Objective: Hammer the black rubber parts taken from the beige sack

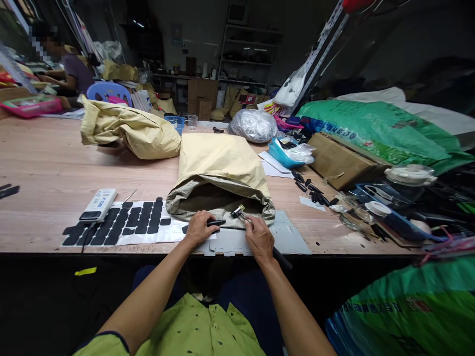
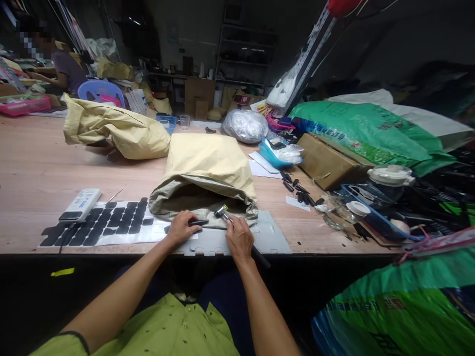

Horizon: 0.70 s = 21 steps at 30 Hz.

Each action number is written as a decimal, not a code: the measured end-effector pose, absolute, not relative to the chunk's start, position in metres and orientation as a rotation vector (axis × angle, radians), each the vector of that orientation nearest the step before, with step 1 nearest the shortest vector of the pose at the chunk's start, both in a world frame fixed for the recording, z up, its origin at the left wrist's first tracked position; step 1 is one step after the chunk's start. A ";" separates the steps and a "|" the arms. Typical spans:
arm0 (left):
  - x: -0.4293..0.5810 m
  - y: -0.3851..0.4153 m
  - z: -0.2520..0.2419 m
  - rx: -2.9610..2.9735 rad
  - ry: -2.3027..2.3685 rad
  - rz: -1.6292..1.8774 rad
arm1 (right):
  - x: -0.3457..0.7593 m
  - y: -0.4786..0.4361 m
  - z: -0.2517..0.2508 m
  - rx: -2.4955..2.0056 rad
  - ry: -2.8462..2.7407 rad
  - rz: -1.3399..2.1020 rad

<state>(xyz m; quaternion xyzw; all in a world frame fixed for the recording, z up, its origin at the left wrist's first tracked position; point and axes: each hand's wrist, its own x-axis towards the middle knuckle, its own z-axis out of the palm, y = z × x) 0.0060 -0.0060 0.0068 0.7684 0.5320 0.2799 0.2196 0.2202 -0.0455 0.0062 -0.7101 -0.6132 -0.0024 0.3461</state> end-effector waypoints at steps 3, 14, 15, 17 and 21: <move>0.007 -0.005 0.005 2.128 1.465 0.778 | 0.214 -0.052 0.018 -1.930 -1.490 0.100; 0.008 -0.007 0.005 2.125 1.479 0.791 | 0.200 -0.063 0.040 -1.738 -0.979 1.230; 0.008 -0.007 0.006 2.124 1.478 0.797 | 0.198 -0.065 0.041 -1.655 -0.951 1.273; 0.007 -0.007 0.006 2.118 1.476 0.802 | 0.193 -0.070 0.040 -1.560 -0.973 1.297; 0.007 -0.007 0.006 2.107 1.480 0.786 | 0.185 -0.075 0.030 -1.535 -1.174 1.275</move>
